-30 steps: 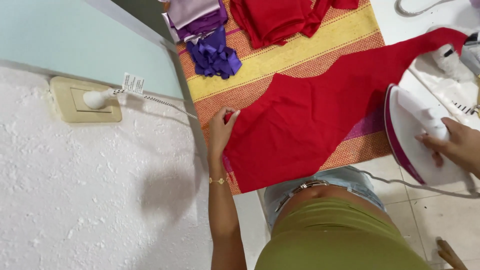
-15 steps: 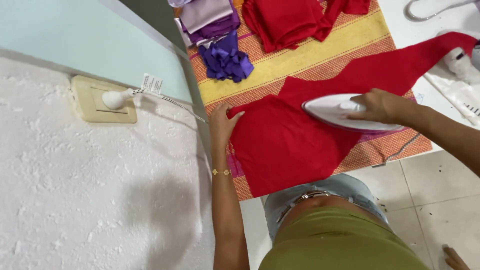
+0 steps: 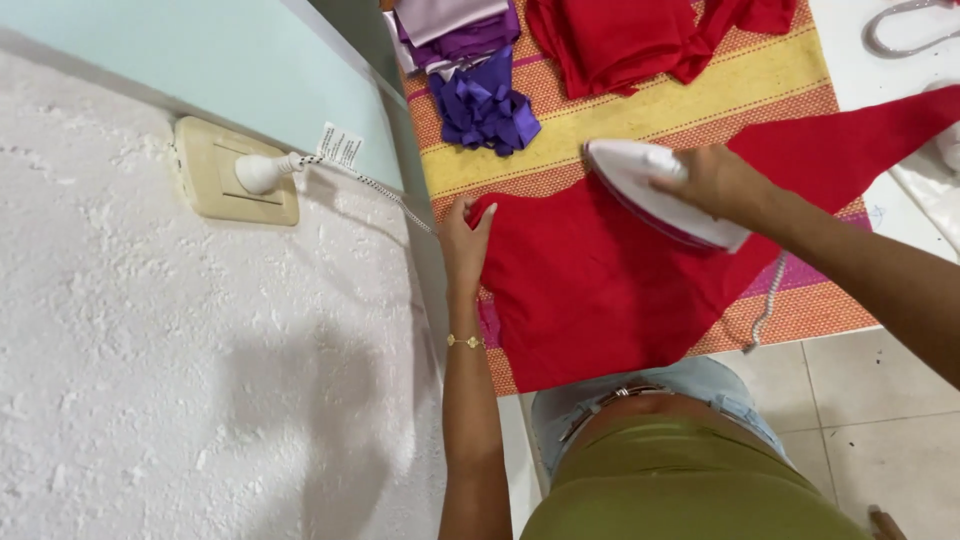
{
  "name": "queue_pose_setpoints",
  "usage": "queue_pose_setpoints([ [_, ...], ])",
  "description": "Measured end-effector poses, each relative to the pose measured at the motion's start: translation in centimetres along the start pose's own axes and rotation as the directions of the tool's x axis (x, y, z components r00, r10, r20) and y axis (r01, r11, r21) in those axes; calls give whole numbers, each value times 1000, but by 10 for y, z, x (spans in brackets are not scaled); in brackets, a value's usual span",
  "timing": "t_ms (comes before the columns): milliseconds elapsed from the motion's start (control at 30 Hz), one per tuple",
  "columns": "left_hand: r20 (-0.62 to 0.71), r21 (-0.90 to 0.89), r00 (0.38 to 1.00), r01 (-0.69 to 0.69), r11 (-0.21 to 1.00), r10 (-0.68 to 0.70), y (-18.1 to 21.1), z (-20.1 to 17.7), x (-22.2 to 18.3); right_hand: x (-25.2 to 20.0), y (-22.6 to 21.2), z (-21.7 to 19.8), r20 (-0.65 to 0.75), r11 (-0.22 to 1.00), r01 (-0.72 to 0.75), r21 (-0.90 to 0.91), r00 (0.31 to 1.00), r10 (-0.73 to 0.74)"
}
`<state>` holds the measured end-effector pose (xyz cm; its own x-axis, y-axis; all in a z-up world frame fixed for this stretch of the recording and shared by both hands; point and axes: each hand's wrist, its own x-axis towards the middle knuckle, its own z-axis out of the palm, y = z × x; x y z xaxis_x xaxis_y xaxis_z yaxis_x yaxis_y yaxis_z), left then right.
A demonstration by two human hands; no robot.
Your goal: Ironing and smoothing out various pieces of red fabric on an ironing board
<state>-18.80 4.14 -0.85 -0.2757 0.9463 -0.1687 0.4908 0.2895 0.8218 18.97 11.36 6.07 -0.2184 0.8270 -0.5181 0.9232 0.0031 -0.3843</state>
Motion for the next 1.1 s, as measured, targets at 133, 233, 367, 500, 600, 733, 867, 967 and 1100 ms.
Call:
queue_pose_setpoints([
  [133, -155, 78, 988, 35, 996, -23, 3, -2, -1, 13, 0, 8, 6, 995, -30, 91, 1000, 29],
  [233, -201, 74, 978, 80, 994, -63, -1, -2, -5, 3, -5, 20, 219, 978, 128, -165, 972, -90],
  [367, -240, 99, 970, 72, 992, -46, 1, 2, -8, 24, -5, 4, -27, 999, 31, -17, 999, -31],
  [500, -326, 109, 945, 82, 991, -42, -7, 11, -4, 14, -12, 11, 91, 996, 58, -67, 995, -52],
  [600, -371, 64, 928, 75, 995, -46, -8, 16, -6, 45, 6, 10, -70, 991, 11, 137, 998, -2],
  [733, -432, 97, 902, 65, 993, -17, -18, 22, -2, 26, -9, 7, 40, 1000, 6, 27, 999, -7],
  [867, -437, 71, 900, 47, 996, -11, -15, 17, 2, 35, -2, 0, -20, 997, -12, 72, 1000, 14],
  [967, -406, 67, 914, 45, 997, -14, -16, 5, 12, 1, -18, 11, 81, 995, 100, -27, 992, -98],
  [1100, -332, 135, 942, 101, 986, -51, -28, -5, 28, -15, -63, 47, 296, 927, 268, -262, 937, -188],
])
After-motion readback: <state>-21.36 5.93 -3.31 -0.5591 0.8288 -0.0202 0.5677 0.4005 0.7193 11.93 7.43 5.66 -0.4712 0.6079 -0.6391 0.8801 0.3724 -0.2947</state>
